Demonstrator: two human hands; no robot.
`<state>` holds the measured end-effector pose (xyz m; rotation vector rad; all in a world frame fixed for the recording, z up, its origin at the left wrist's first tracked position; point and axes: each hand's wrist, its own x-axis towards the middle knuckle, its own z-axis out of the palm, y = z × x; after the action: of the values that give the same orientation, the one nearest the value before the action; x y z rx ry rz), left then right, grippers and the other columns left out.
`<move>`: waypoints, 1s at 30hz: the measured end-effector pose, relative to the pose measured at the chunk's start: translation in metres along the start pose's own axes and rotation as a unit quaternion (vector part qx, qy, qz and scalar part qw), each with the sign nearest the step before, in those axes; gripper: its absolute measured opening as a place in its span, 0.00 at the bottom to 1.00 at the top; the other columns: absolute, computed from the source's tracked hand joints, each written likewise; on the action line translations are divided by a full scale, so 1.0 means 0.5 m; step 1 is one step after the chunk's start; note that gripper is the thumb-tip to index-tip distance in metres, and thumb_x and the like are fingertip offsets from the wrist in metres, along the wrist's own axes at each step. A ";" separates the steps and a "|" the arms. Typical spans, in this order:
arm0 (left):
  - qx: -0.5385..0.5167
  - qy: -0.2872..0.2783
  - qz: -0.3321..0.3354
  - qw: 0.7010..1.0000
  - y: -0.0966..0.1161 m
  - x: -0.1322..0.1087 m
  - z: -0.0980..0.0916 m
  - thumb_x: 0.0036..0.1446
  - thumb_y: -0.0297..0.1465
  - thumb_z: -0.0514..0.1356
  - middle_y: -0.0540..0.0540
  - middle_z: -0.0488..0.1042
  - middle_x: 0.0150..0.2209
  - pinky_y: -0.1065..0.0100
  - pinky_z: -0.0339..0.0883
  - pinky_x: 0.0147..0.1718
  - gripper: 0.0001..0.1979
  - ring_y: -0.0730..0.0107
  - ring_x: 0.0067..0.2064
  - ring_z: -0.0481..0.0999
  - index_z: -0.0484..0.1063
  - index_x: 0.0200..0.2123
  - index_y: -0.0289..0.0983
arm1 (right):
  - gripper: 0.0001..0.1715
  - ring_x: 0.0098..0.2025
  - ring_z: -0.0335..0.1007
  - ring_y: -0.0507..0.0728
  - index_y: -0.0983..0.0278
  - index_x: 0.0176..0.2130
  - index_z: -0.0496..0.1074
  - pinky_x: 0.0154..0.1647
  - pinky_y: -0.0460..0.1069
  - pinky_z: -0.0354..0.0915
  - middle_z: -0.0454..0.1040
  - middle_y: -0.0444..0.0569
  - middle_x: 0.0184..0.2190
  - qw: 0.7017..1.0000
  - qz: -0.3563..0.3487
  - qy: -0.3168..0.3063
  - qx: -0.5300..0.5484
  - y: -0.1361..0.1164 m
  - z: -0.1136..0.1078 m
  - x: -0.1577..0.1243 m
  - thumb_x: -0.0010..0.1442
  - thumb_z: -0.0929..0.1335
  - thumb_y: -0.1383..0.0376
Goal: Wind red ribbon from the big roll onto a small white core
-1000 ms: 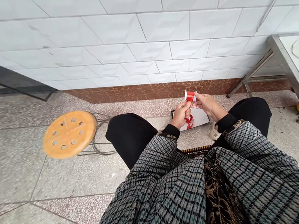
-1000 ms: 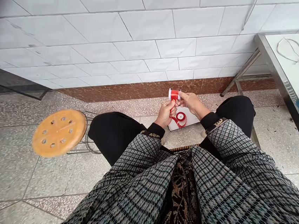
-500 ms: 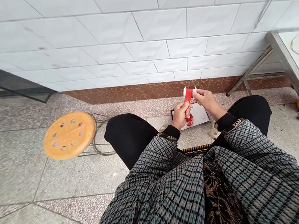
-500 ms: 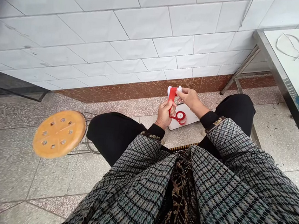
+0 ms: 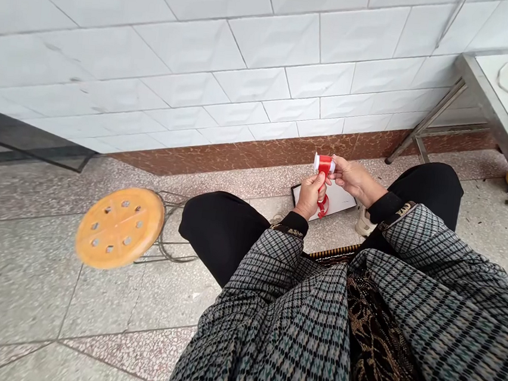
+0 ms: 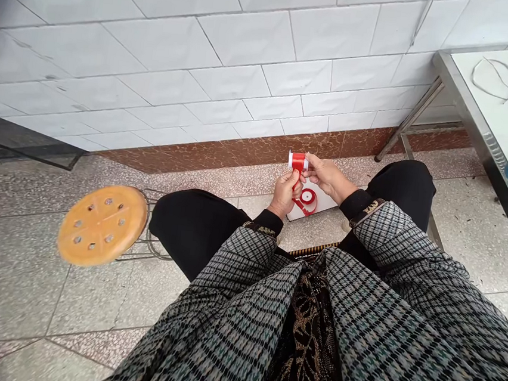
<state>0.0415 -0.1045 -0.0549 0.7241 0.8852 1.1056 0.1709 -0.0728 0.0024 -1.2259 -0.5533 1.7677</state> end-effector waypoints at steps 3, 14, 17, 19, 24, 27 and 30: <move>0.010 0.023 -0.005 1.000 -0.002 0.004 0.000 0.54 0.51 0.68 0.60 0.51 0.13 0.76 0.39 0.15 0.25 0.85 0.15 0.46 0.69 0.25 0.35 | 0.20 0.18 0.66 0.46 0.68 0.31 0.72 0.14 0.38 0.58 0.76 0.47 0.22 0.999 0.043 0.001 -0.005 -0.010 0.004 -0.006 0.75 0.63 0.65; -0.069 -0.043 0.011 0.997 0.021 0.014 -0.026 0.43 0.41 0.78 0.61 0.62 0.19 0.74 0.35 0.15 0.34 0.86 0.15 0.48 0.71 0.52 0.43 | 0.32 0.15 0.59 0.47 0.67 0.34 0.73 0.12 0.38 0.62 0.71 0.48 0.19 0.966 0.241 -0.076 -0.051 -0.041 -0.006 -0.021 0.76 0.57 0.48; -0.090 -0.030 0.009 0.995 0.023 0.013 -0.024 0.43 0.42 0.78 0.62 0.62 0.19 0.76 0.36 0.15 0.31 0.86 0.15 0.47 0.70 0.47 0.41 | 0.35 0.17 0.64 0.48 0.68 0.34 0.73 0.15 0.39 0.66 0.72 0.49 0.20 0.968 0.219 -0.083 -0.087 -0.035 -0.008 -0.025 0.74 0.58 0.45; -0.108 -0.011 0.010 0.994 0.024 0.012 -0.021 0.45 0.42 0.77 0.63 0.59 0.18 0.77 0.36 0.15 0.29 0.86 0.15 0.46 0.69 0.45 0.40 | 0.29 0.23 0.71 0.50 0.68 0.37 0.74 0.21 0.41 0.72 0.76 0.52 0.25 0.977 0.147 -0.085 -0.130 -0.026 -0.010 -0.025 0.72 0.63 0.45; -0.131 0.032 0.005 0.991 0.034 0.009 -0.011 0.50 0.41 0.75 0.64 0.52 0.16 0.77 0.37 0.14 0.21 0.86 0.15 0.45 0.67 0.37 0.39 | 0.29 0.37 0.76 0.54 0.61 0.52 0.71 0.31 0.46 0.76 0.77 0.48 0.43 0.951 -0.124 -0.075 -0.272 0.003 -0.019 -0.004 0.53 0.78 0.70; -0.125 0.048 -0.011 0.991 0.040 0.006 -0.003 0.54 0.41 0.72 0.63 0.51 0.15 0.77 0.37 0.14 0.20 0.85 0.15 0.44 0.65 0.33 0.39 | 0.29 0.38 0.75 0.53 0.61 0.51 0.73 0.35 0.46 0.74 0.76 0.47 0.45 0.918 -0.207 -0.052 -0.335 0.016 -0.021 0.011 0.50 0.78 0.72; -0.127 0.054 -0.022 0.990 0.043 0.004 0.006 0.56 0.42 0.71 0.63 0.50 0.15 0.76 0.37 0.14 0.19 0.85 0.15 0.43 0.65 0.31 0.38 | 0.25 0.38 0.75 0.54 0.62 0.47 0.75 0.37 0.46 0.72 0.77 0.47 0.42 0.902 -0.247 -0.044 -0.352 0.020 -0.018 0.014 0.50 0.78 0.71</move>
<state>0.0349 -0.0961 -0.0356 0.4368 0.8276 1.2013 0.1739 -0.0731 -0.0126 -1.3097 -1.5060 1.2104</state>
